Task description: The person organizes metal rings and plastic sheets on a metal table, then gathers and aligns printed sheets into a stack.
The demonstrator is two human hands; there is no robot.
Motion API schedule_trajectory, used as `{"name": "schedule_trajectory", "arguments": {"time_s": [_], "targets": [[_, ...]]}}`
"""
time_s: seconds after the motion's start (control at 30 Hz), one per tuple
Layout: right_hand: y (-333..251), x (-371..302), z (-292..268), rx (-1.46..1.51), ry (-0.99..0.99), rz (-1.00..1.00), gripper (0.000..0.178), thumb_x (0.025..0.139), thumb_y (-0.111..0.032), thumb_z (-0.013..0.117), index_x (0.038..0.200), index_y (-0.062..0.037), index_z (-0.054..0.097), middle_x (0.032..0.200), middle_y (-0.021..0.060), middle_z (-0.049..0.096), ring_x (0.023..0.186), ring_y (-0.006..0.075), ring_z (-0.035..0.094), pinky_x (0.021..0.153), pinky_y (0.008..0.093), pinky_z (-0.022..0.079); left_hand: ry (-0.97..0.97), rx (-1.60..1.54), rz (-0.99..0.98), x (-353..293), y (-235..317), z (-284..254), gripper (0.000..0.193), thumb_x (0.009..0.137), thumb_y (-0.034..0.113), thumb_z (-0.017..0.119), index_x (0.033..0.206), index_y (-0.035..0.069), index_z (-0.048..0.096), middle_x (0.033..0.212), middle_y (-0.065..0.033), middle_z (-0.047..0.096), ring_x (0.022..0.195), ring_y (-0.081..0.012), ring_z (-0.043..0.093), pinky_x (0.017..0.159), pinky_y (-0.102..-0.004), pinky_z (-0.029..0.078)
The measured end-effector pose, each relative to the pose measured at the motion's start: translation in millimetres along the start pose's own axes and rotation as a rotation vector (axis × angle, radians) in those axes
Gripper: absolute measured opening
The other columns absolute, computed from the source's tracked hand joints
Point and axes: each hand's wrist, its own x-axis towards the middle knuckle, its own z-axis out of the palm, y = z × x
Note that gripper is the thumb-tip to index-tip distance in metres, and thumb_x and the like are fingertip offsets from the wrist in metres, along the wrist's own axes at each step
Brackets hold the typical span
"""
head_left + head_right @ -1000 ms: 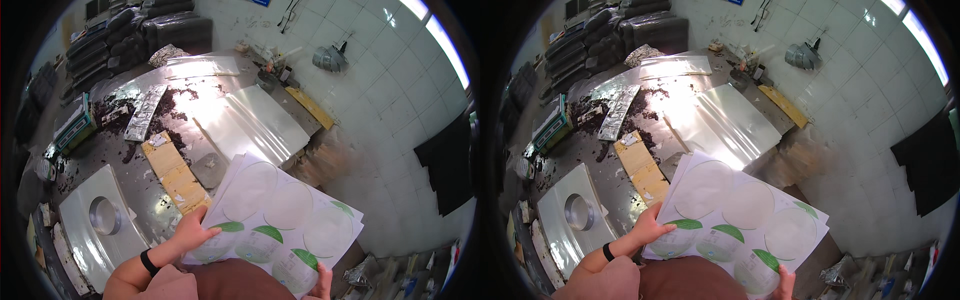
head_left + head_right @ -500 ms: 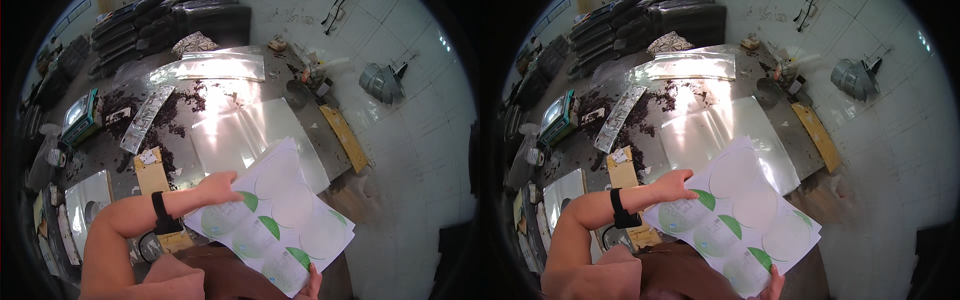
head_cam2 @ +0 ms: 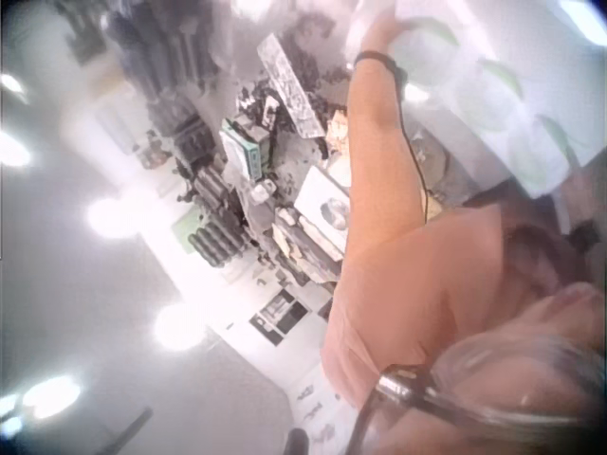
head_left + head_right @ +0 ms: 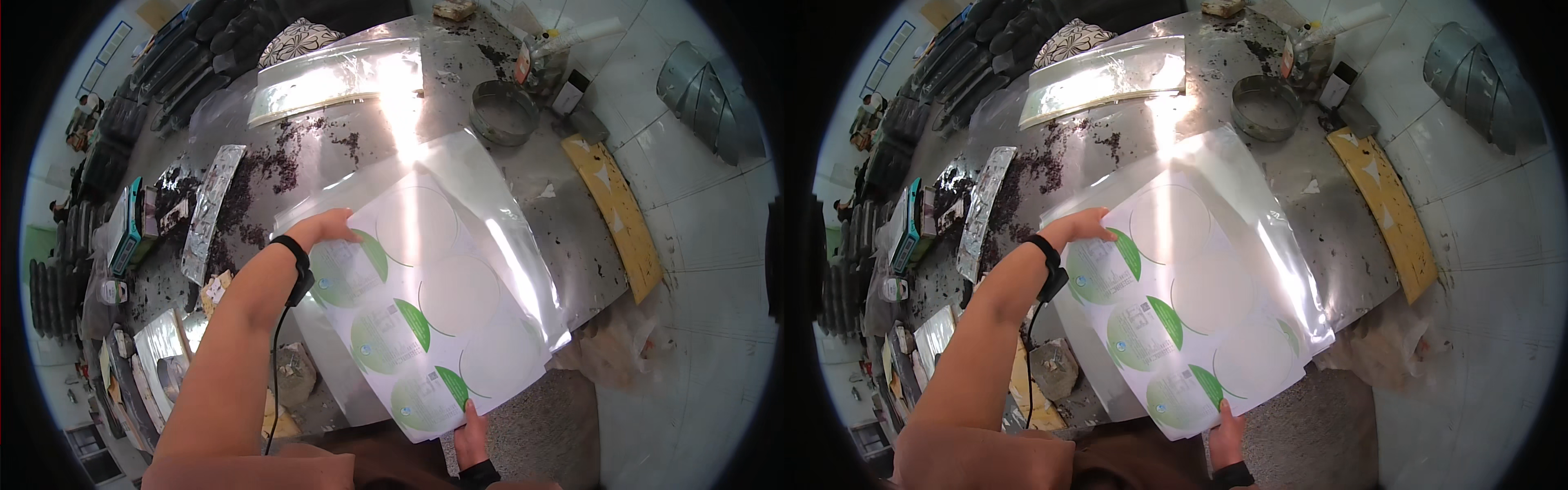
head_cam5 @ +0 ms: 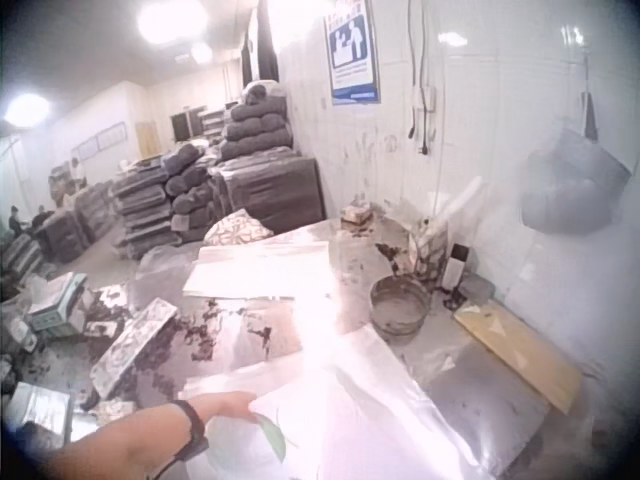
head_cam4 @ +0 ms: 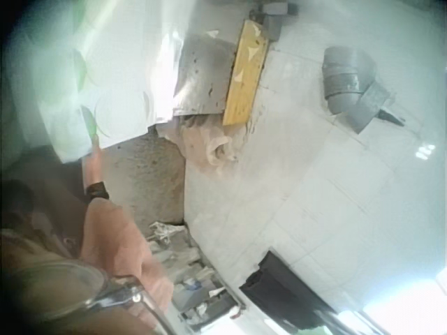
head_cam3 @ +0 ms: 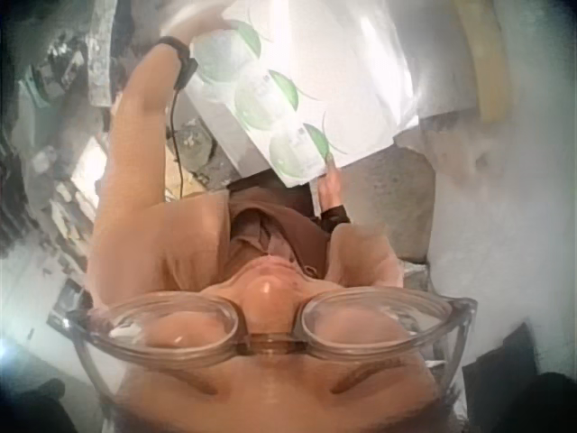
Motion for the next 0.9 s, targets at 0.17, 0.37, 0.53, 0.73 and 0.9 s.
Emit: {"name": "schedule_trajectory", "arguments": {"time_s": [0.17, 0.37, 0.53, 0.73, 0.9], "targets": [[-7, 6, -5, -0.017, -0.012, 0.075, 0.039, 0.09, -0.002, 0.047, 0.128, 0.0008, 0.039, 0.123, 0.0098, 0.05, 0.113, 0.0215, 0.048, 0.098, 0.0349, 0.037, -0.088, -0.263, -0.092, 26, -11, 9, 0.05, 0.074, 0.011, 0.071, 0.118, 0.001, 0.049, 0.104, -0.0117, 0.062, 0.092, -0.0212, 0.06, 0.082, -0.0339, 0.047], [4, 12, -16, 0.001, -0.047, 0.068, 0.037, 0.091, -0.004, 0.048, 0.127, 0.0026, 0.04, 0.124, 0.0104, 0.05, 0.112, 0.0208, 0.05, 0.096, 0.0339, 0.038, -0.001, -0.23, -0.044, 20, -13, 14, 0.048, 0.073, 0.009, 0.072, 0.115, 0.002, 0.051, 0.103, -0.0103, 0.062, 0.092, -0.0199, 0.06, 0.083, -0.0342, 0.046], [8, 13, -16, -0.095, -0.052, 0.025, 0.036, 0.091, -0.005, 0.048, 0.126, 0.003, 0.041, 0.123, 0.0104, 0.051, 0.111, 0.0204, 0.05, 0.094, 0.0331, 0.04, 0.078, 0.305, 0.055, 21, -14, 8, 0.055, 0.069, 0.018, 0.075, 0.115, -0.001, 0.052, 0.104, -0.015, 0.061, 0.096, -0.0291, 0.059, 0.084, -0.0343, 0.046], [-2, 6, 0, -0.029, -0.092, 0.011, 0.035, 0.092, -0.008, 0.05, 0.124, 0.0017, 0.043, 0.123, 0.0094, 0.051, 0.11, 0.0201, 0.05, 0.094, 0.0337, 0.04, 0.389, 0.041, 0.016, -5, -25, 33, 0.069, 0.073, 0.027, 0.072, 0.128, -0.002, 0.042, 0.123, -0.0191, 0.05, 0.112, -0.0315, 0.05, 0.095, -0.0364, 0.04], [-3, -6, -3, 0.023, -0.054, 0.075, 0.034, 0.092, -0.015, 0.05, 0.123, -0.0003, 0.044, 0.119, 0.0094, 0.052, 0.107, 0.0212, 0.05, 0.095, 0.0356, 0.039, 0.804, 0.168, 0.039, -41, -68, 58, 0.063, 0.079, 0.028, 0.066, 0.127, -0.004, 0.04, 0.123, -0.0195, 0.05, 0.11, -0.0314, 0.052, 0.093, -0.0354, 0.042]]}}
